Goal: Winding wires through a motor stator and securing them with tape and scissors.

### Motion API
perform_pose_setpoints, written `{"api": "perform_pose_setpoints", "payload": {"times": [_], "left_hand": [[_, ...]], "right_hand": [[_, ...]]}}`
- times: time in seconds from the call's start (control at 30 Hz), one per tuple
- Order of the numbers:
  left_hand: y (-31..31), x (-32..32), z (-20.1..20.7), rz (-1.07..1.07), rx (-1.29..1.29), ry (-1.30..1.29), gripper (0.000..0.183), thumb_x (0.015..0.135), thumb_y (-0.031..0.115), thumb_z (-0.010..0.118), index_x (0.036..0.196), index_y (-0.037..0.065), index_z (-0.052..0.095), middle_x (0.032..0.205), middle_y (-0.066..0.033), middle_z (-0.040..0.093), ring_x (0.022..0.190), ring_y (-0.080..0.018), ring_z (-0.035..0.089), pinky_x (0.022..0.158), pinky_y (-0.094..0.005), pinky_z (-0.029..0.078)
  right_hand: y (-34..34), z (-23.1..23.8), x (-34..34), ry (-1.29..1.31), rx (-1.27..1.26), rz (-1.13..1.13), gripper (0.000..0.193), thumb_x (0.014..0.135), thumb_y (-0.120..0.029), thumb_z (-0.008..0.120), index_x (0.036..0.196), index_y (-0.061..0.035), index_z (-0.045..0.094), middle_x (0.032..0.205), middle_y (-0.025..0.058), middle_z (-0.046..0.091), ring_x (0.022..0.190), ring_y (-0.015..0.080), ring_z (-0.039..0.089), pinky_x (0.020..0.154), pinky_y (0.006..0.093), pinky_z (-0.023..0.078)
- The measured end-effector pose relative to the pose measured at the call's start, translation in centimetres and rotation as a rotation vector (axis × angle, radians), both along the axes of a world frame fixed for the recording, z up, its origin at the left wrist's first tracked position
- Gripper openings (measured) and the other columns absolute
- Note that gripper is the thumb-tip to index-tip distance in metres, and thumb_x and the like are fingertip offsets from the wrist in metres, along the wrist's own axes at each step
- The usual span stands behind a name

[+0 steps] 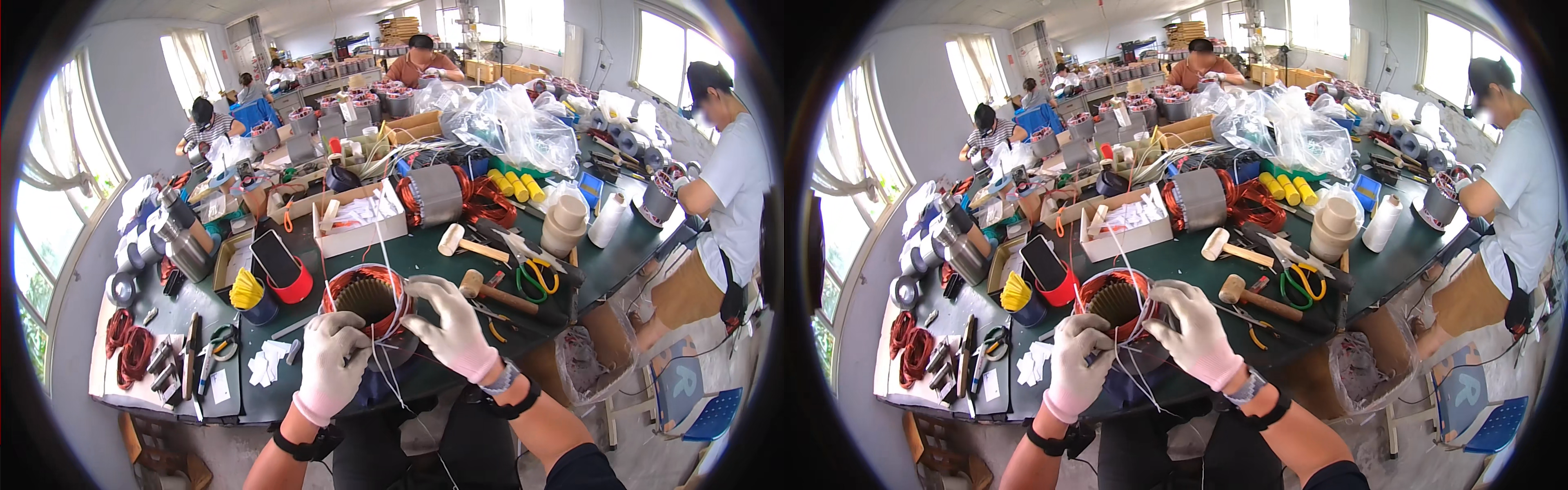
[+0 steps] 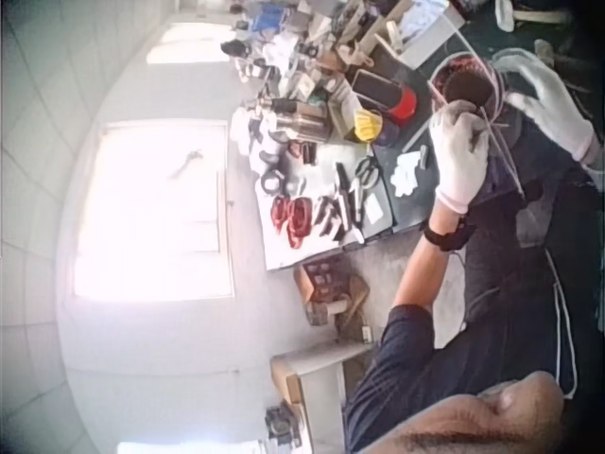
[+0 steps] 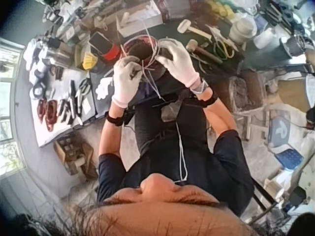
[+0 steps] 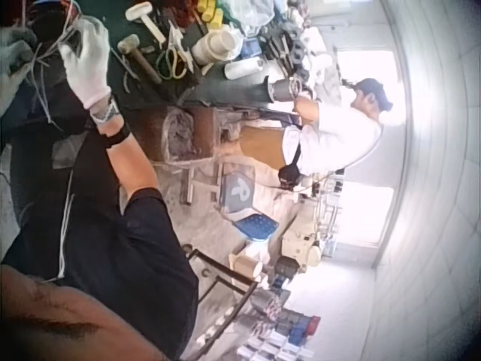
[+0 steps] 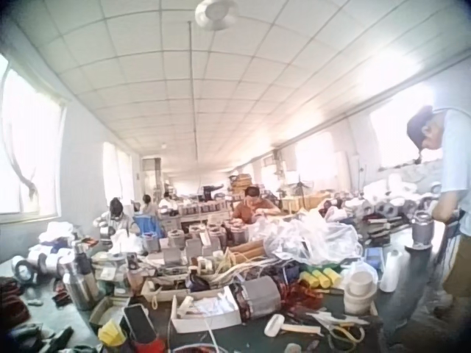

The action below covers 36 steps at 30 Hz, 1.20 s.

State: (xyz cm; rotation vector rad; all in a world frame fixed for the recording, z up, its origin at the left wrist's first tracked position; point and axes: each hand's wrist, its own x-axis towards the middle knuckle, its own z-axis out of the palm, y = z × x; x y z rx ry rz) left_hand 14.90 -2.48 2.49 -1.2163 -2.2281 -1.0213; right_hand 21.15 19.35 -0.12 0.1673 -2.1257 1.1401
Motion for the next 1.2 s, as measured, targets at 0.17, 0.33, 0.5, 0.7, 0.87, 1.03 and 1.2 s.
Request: {"api": "perform_pose_setpoints", "payload": {"times": [0.17,0.33,0.5,0.7,0.87,1.03,1.2], "left_hand": [[-0.7,-1.3,-0.9,-0.097,0.058,-0.013,0.016,0.072,-0.001,0.079,0.082,0.007,0.069,0.104,-0.0085,0.070,0.104,-0.0314,0.065,0.103,-0.0461,0.047],[-0.5,-1.7,-1.3,-0.149,0.103,-0.010,0.018,0.072,-0.001,0.080,0.084,0.007,0.070,0.103,-0.0085,0.072,0.109,-0.0321,0.065,0.105,-0.0469,0.048],[0.1,-1.5,-1.7,-0.139,0.149,-0.047,0.019,0.072,-0.001,0.080,0.083,0.008,0.068,0.101,-0.0076,0.072,0.104,-0.0313,0.066,0.098,-0.0446,0.050],[-0.2,-1.3,-1.8,-0.101,0.130,-0.014,0.018,0.071,-0.001,0.081,0.079,0.008,0.067,0.100,-0.0065,0.072,0.100,-0.0303,0.066,0.092,-0.0427,0.050],[0.9,-1.2,-1.9,-0.103,0.101,0.046,0.018,0.070,-0.002,0.081,0.077,0.008,0.067,0.102,-0.0070,0.072,0.100,-0.0302,0.065,0.093,-0.0413,0.048],[1.5,-1.3,-2.6,-0.085,0.175,0.074,0.019,0.073,-0.001,0.081,0.081,0.009,0.067,0.101,-0.0066,0.071,0.098,-0.0304,0.064,0.091,-0.0419,0.048],[1.8,-0.7,-2.6,-0.073,0.180,0.055,0.018,0.074,-0.001,0.081,0.082,0.009,0.068,0.100,-0.0061,0.071,0.097,-0.0301,0.064,0.091,-0.0420,0.048]], "right_hand": [[-2.0,5.4,6.0,-0.088,0.168,0.102,0.023,0.086,-0.015,0.078,0.106,-0.0077,0.071,0.103,0.0110,0.072,0.097,0.0350,0.067,0.086,0.0444,0.053],[-6.2,2.2,10.5,-0.050,0.056,0.175,0.014,0.085,-0.014,0.081,0.094,-0.0082,0.072,0.094,0.0095,0.074,0.066,0.0274,0.068,0.061,0.0355,0.055],[-7.9,-8.1,9.0,-0.679,-0.633,0.202,0.069,0.087,-0.023,0.084,0.140,0.0035,0.050,0.133,0.0154,0.063,0.077,0.0120,0.067,0.069,0.0275,0.057],[-9.5,-8.2,14.9,-0.826,-0.745,0.545,0.049,0.104,-0.025,0.063,0.146,-0.0023,0.051,0.117,0.0086,0.068,0.069,0.0094,0.063,0.063,0.0258,0.054],[-7.6,-7.1,23.1,-0.355,0.006,0.240,0.034,0.088,0.000,0.065,0.121,-0.0031,0.071,0.098,0.0170,0.077,0.073,0.0342,0.074,0.062,0.0404,0.058],[-3.6,-12.4,31.4,-0.821,0.348,0.297,0.032,0.088,-0.009,0.069,0.119,-0.0057,0.075,0.093,0.0184,0.076,0.072,0.0334,0.073,0.065,0.0415,0.060],[-0.7,-12.1,25.1,-0.633,0.458,0.242,0.045,0.101,-0.027,0.066,0.140,-0.0051,0.059,0.125,0.0145,0.067,0.078,0.0218,0.071,0.072,0.0347,0.059]]}}
